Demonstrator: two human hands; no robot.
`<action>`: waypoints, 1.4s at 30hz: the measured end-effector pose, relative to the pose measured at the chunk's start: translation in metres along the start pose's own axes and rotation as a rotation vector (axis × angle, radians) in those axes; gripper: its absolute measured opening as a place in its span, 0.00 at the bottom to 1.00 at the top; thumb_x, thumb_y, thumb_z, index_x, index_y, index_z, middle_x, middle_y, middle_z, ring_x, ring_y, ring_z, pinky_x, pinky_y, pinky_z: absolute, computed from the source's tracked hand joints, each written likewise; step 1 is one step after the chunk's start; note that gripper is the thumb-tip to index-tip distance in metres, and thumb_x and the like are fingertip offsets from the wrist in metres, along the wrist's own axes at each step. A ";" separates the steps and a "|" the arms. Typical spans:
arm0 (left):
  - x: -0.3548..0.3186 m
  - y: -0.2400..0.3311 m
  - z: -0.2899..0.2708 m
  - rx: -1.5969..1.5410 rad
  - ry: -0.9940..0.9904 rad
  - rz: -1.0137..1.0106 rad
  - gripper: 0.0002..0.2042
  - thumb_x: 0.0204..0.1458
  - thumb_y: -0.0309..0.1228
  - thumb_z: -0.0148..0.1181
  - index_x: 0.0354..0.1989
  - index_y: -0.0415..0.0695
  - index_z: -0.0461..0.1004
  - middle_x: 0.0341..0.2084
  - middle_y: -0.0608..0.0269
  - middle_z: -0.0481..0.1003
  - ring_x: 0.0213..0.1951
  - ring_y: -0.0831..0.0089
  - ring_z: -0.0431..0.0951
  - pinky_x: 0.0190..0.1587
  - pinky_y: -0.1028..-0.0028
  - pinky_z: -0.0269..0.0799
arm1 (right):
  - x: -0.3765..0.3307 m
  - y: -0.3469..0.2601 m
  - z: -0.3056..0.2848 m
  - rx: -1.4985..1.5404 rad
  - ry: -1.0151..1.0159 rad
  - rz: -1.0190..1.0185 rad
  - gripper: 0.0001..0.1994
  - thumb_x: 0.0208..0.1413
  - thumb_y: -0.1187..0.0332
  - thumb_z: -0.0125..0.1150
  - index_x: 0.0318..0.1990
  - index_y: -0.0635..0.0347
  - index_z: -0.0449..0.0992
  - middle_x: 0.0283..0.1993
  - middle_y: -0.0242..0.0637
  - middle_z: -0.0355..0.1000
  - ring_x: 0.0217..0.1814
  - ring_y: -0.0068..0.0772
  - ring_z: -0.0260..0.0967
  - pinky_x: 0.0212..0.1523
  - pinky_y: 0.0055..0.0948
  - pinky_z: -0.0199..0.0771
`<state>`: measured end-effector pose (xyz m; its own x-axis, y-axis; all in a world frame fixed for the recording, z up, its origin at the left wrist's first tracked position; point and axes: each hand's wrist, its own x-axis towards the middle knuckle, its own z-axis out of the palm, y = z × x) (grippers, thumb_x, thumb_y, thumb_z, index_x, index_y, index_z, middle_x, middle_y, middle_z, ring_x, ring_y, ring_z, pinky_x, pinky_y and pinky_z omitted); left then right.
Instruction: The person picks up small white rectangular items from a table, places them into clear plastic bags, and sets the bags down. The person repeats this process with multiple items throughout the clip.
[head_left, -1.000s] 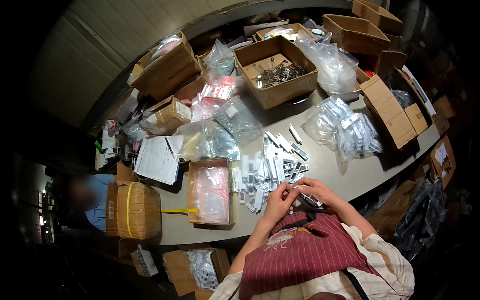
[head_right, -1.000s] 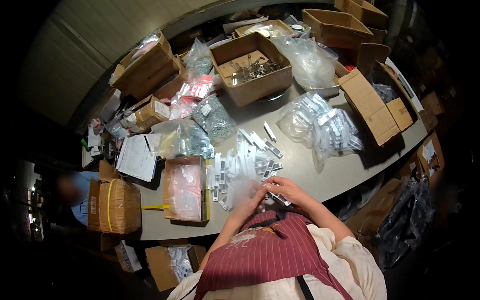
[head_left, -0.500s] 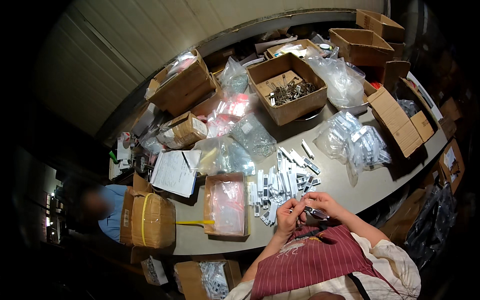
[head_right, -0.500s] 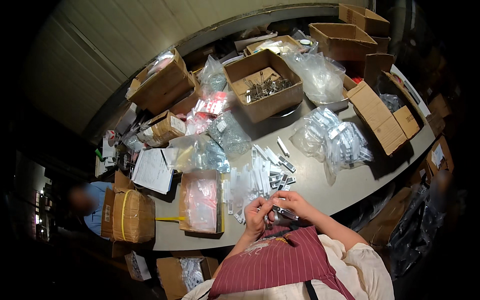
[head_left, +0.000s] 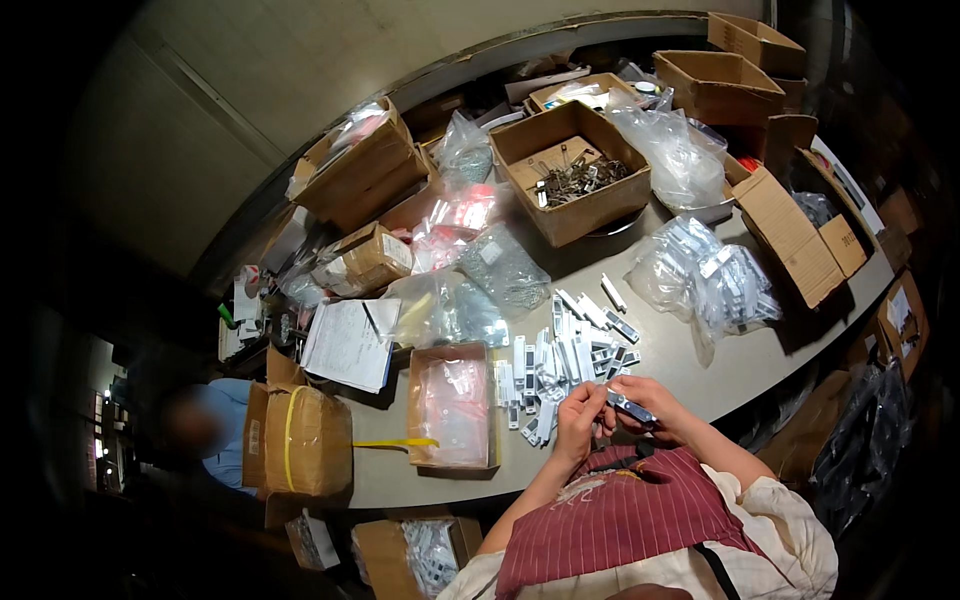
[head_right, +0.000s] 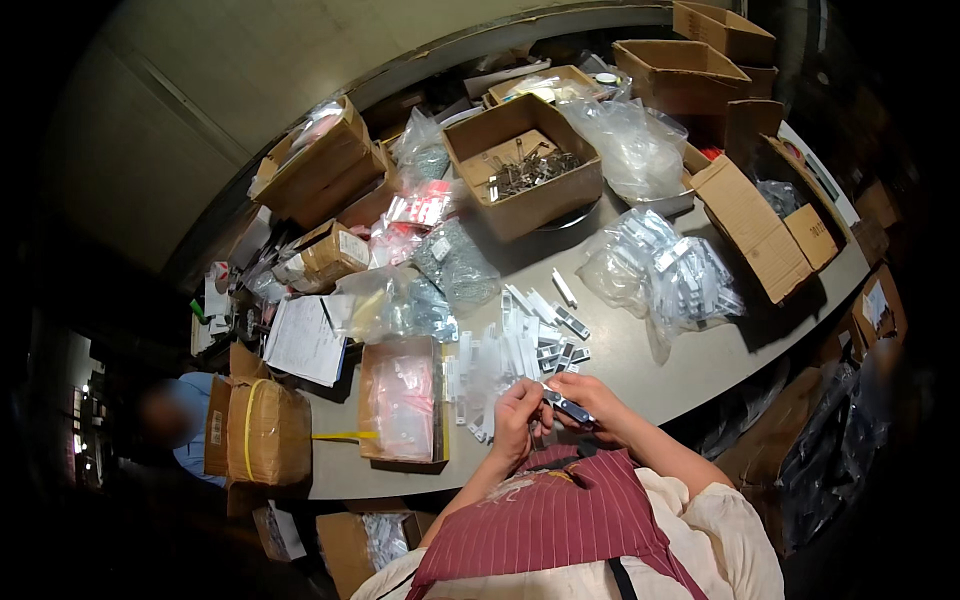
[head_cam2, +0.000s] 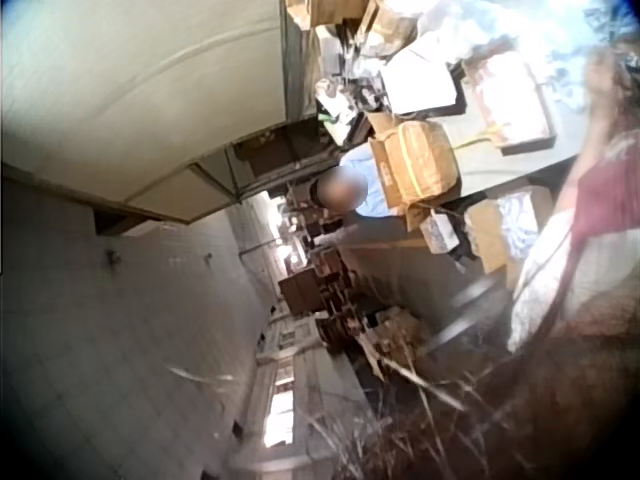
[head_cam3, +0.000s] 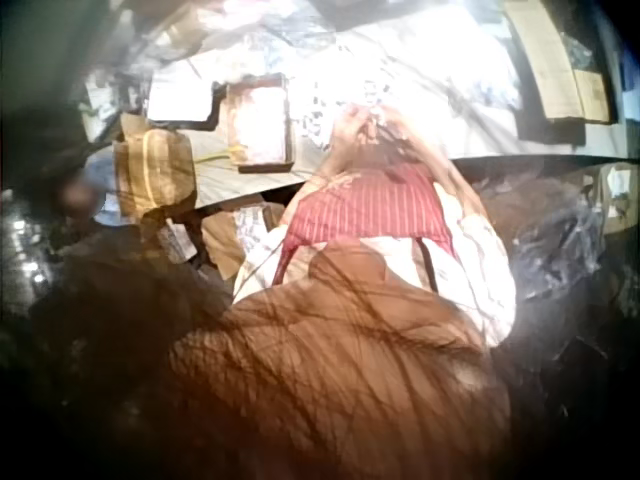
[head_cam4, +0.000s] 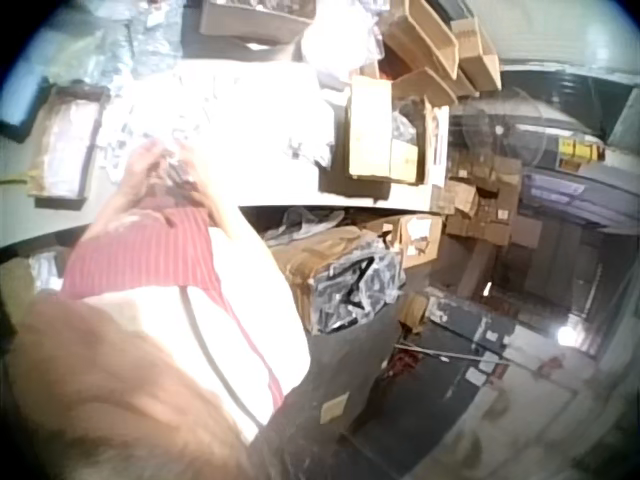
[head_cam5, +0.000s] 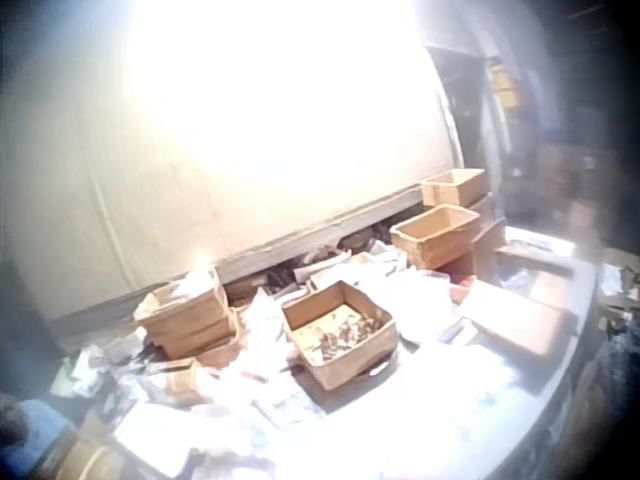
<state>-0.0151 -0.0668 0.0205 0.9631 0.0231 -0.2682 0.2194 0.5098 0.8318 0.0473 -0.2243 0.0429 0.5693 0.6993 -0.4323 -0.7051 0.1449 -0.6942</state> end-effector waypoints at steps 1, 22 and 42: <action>0.001 0.002 -0.002 0.081 0.005 0.024 0.13 0.61 0.38 0.56 0.29 0.43 0.69 0.15 0.63 0.72 0.15 0.80 0.69 0.16 0.84 0.58 | -0.002 -0.002 0.003 -0.002 -0.012 0.014 0.13 0.67 0.59 0.50 0.46 0.61 0.71 0.23 0.30 0.68 0.15 0.15 0.56 0.15 0.17 0.52; 0.002 0.011 -0.059 -0.692 0.146 0.078 0.10 0.55 0.34 0.52 0.22 0.49 0.63 0.20 0.62 0.70 0.17 0.74 0.63 0.16 0.77 0.57 | 0.005 -0.001 -0.038 0.292 0.116 -0.314 0.13 0.67 0.59 0.44 0.48 0.56 0.69 0.15 0.29 0.59 0.08 0.21 0.48 0.11 0.21 0.50; -0.011 -0.028 -0.025 -0.032 -0.228 -0.241 0.21 0.63 0.49 0.50 0.28 0.42 0.70 0.11 0.77 0.60 0.12 0.88 0.52 0.15 0.82 0.44 | 0.063 0.024 -0.012 -0.520 0.108 -0.388 0.09 0.64 0.64 0.55 0.45 0.60 0.71 0.28 0.20 0.61 0.27 0.11 0.52 0.25 0.16 0.50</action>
<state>-0.0355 -0.0595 -0.0121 0.8949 -0.2931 -0.3366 0.4438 0.5042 0.7408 0.0709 -0.1854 -0.0077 0.7996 0.5861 -0.1311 -0.1593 -0.0036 -0.9872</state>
